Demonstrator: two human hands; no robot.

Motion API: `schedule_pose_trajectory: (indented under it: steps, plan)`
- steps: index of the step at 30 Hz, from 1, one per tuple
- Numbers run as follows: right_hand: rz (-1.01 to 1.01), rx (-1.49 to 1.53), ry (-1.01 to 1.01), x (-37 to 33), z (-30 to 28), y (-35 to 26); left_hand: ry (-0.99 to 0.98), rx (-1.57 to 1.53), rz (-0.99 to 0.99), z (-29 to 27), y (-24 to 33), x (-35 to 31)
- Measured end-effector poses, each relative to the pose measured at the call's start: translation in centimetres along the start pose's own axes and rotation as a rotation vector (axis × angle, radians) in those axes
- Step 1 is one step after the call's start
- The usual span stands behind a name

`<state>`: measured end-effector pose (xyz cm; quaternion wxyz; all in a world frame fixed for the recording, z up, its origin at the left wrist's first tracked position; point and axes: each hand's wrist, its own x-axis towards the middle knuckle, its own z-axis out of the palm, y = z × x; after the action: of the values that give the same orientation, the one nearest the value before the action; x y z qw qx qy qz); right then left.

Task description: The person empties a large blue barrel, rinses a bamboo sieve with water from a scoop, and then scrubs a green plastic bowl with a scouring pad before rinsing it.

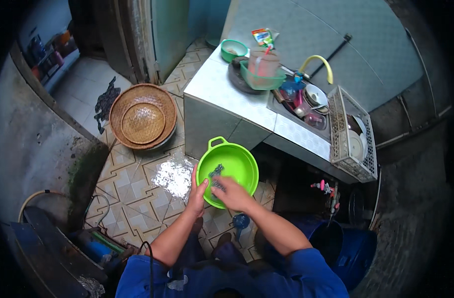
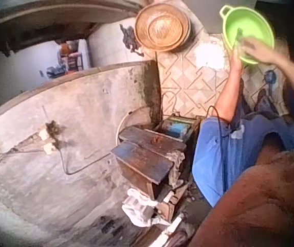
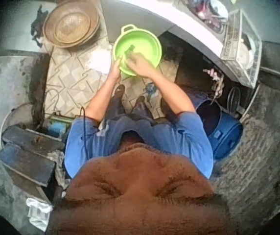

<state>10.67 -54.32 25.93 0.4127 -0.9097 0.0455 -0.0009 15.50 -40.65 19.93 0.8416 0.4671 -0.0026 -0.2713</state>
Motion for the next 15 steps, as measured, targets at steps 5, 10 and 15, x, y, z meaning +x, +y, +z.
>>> schedule_pose_trajectory:
  steps: [5,10,15]
  plan:
    - [-0.056,0.212,0.169,-1.8,2.7,0.1,-0.071,0.059,-0.043,0.9,-2.1,-2.8]
    - [0.270,0.247,0.715,-2.3,-3.8,2.1,-0.162,0.274,0.088,7.0,-1.3,-6.8]
    - [-0.176,0.065,0.290,-9.5,-4.1,2.7,-0.208,0.239,0.000,10.7,-2.5,-8.0]
